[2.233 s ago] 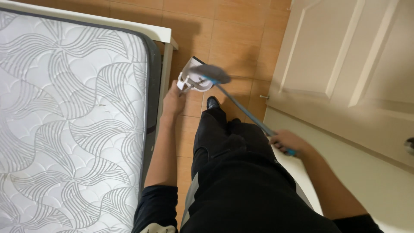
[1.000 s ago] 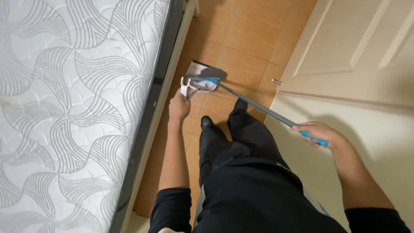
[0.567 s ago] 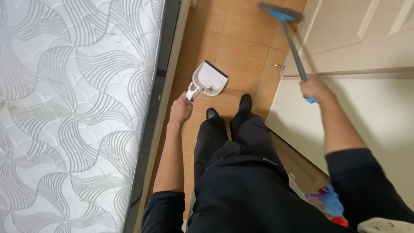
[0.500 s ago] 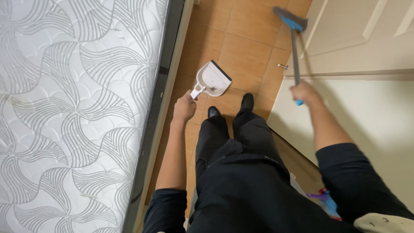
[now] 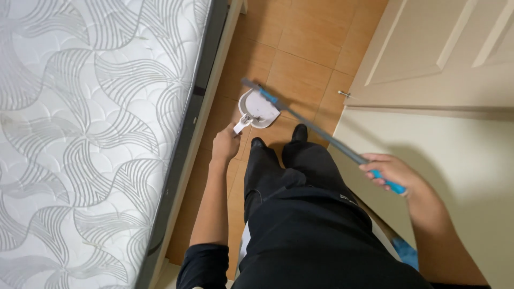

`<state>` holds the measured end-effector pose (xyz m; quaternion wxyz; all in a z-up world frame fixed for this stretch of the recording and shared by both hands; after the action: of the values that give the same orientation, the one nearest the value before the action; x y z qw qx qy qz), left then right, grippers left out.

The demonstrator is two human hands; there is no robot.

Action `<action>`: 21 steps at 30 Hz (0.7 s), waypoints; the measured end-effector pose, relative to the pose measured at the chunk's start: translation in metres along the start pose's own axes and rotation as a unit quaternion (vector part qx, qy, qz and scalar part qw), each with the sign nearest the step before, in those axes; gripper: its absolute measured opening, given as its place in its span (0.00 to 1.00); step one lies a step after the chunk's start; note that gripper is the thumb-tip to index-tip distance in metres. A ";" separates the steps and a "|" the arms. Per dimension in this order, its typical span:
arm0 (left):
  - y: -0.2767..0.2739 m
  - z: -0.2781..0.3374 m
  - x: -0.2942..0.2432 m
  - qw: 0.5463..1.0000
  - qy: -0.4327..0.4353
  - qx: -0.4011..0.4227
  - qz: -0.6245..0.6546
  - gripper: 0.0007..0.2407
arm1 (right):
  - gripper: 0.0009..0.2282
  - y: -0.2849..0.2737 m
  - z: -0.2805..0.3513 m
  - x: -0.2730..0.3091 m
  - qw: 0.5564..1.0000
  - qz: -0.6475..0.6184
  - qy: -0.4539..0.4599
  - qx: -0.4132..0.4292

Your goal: The person sweeps the tiled floor of a bedroom using a broom and dustpan. They sweep debris from under a bed and along the walls, then transfer the collected dirt into the dustpan.

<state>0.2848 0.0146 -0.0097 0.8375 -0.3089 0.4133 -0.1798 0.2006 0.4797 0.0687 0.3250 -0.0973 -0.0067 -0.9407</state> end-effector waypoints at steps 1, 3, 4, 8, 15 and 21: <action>0.000 0.010 0.008 1.000 -0.007 -0.008 0.002 0.04 | 0.24 -0.015 -0.007 0.012 1.000 0.010 -0.003 0.004; -0.004 0.036 0.031 0.997 -0.059 -0.044 0.021 0.05 | 0.20 -0.041 -0.019 0.049 0.996 0.053 -0.070 0.004; -0.002 0.048 0.037 0.996 -0.070 -0.055 0.024 0.05 | 0.20 -0.046 -0.032 0.073 0.995 0.066 -0.073 0.011; 0.011 0.091 0.069 0.975 -0.173 -0.103 0.089 0.08 | 0.07 -0.059 -0.125 0.183 0.969 0.195 -0.151 -0.020; 0.012 0.096 0.062 0.954 -0.226 -0.148 0.133 0.08 | 0.10 0.038 -0.491 0.052 0.364 0.880 -0.305 0.020; 0.011 0.068 0.081 0.967 -0.193 -0.132 0.096 0.09 | 0.30 0.040 -0.119 0.040 0.896 0.439 -0.044 0.049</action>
<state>0.3878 0.0034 -0.0324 0.8667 -0.4044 0.2913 0.0212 0.1729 0.4152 -0.0425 0.7088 -0.1157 -0.0239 -0.6954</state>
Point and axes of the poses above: each hand's wrist, its own z-axis away from the middle knuckle, its own y-axis out of the palm, x = y × z, the point moved 9 cm from there along -z, towards the middle knuckle, and after that the axes turned 2 degrees about x, right-handed, at the moved point
